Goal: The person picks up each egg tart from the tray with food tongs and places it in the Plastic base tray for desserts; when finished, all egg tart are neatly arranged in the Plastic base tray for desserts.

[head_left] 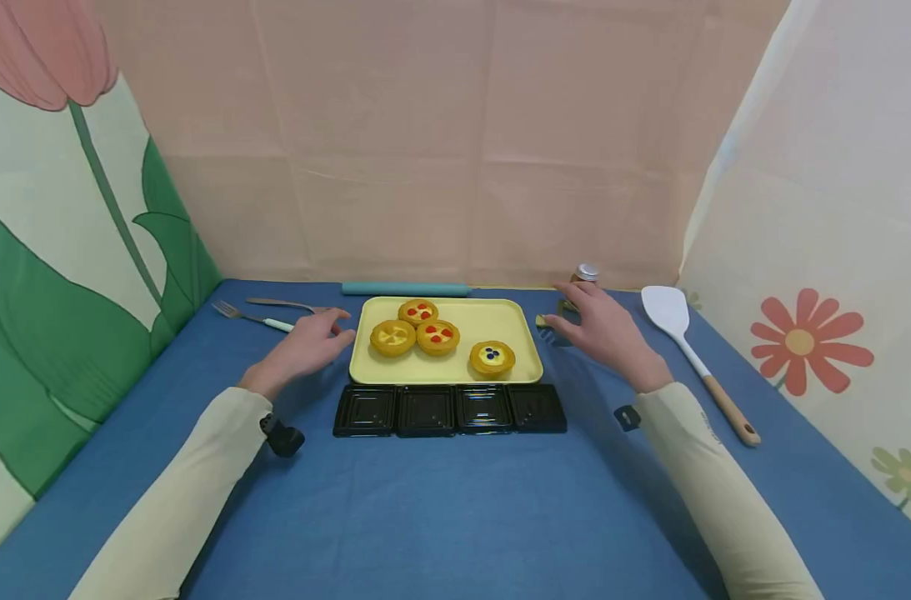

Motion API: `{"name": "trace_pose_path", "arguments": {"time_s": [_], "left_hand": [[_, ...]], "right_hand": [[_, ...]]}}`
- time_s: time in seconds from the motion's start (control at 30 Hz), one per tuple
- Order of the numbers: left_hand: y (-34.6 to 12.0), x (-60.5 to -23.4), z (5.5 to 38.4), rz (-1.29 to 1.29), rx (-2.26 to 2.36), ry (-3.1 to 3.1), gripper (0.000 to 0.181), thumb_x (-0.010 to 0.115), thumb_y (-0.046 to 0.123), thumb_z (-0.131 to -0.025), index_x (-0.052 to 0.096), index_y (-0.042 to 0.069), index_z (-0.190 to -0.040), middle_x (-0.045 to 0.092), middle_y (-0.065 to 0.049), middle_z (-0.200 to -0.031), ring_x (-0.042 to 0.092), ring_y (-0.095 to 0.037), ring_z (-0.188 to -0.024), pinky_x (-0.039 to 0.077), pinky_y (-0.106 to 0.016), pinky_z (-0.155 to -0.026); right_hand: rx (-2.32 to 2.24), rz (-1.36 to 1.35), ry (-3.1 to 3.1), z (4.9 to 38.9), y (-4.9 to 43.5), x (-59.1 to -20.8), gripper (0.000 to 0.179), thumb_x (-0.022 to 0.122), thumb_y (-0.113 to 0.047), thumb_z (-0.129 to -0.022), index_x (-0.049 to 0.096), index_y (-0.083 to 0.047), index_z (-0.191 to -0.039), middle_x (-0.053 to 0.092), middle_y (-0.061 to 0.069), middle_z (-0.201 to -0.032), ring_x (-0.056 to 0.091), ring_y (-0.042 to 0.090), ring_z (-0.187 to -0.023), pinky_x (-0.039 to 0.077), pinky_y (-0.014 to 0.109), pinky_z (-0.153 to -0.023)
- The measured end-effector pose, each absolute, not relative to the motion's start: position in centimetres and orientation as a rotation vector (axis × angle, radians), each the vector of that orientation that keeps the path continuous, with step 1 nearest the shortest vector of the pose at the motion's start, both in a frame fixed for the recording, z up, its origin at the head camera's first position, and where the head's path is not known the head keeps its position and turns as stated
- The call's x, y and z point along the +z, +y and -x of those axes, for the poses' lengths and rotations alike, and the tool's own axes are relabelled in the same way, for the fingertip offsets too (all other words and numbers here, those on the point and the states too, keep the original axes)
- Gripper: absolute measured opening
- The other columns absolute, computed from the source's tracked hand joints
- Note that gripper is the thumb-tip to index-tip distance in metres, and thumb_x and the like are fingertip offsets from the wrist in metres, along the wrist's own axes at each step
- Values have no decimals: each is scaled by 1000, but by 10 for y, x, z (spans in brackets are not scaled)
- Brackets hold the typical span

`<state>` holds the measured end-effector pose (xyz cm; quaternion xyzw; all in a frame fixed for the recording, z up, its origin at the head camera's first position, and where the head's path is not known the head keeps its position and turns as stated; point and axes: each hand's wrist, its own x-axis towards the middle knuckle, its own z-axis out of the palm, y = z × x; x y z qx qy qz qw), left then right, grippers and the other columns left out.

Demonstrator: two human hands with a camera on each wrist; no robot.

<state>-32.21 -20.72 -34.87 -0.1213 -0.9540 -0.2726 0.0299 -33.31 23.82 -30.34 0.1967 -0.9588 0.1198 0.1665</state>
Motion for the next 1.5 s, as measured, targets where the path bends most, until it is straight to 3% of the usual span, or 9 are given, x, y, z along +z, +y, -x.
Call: {"name": "trace_pose_path", "arguments": {"time_s": [0.23, 0.53, 0.77, 1.07, 1.5], "left_hand": [[-195, -357, 323, 345, -967, -2980, 54, 47, 29, -106, 42, -6, -147, 63, -25, -123, 63, -27, -88, 53, -39, -73], [-196, -371, 321, 240, -1083, -2952, 51, 48, 27, -105, 44, -4, -145, 63, -23, -120, 61, -27, -86, 50, -40, -74], [-203, -385, 323, 160, -1203, -2853, 49, 50, 28, -105, 50, -1, -144, 60, -24, -126, 59, -32, -97, 49, -43, -78], [-209, -397, 322, 134, -1280, -2738, 46, 54, 25, -101, 57, -1, -139, 62, -21, -127, 58, -34, -110, 46, -50, -93], [-204, -405, 321, 177, -1225, -2643, 40, 55, 17, -99, 63, -2, -133, 67, -17, -114, 61, -30, -99, 47, -44, -85]], "right_hand": [[473, -559, -2717, 330, 244, -305, 68, 70, -41, -95, 49, -6, -149, 52, 19, -142, 58, 38, -120, 47, 57, -97], [568, -626, -2668, 324, 260, -309, 62, 67, -41, -97, 52, -6, -146, 56, 17, -139, 57, 36, -122, 46, 57, -98], [567, -566, -2727, 314, 287, -320, 66, 63, -44, -99, 50, 1, -145, 53, 24, -141, 49, 41, -129, 41, 61, -101], [736, -566, -2702, 299, 311, -324, 61, 63, -39, -100, 49, -4, -148, 52, 22, -144, 52, 40, -126, 47, 61, -94], [1045, -371, -2652, 294, 342, -334, 59, 58, -40, -103, 45, -11, -153, 55, 24, -138, 50, 44, -127, 42, 66, -98]]}}
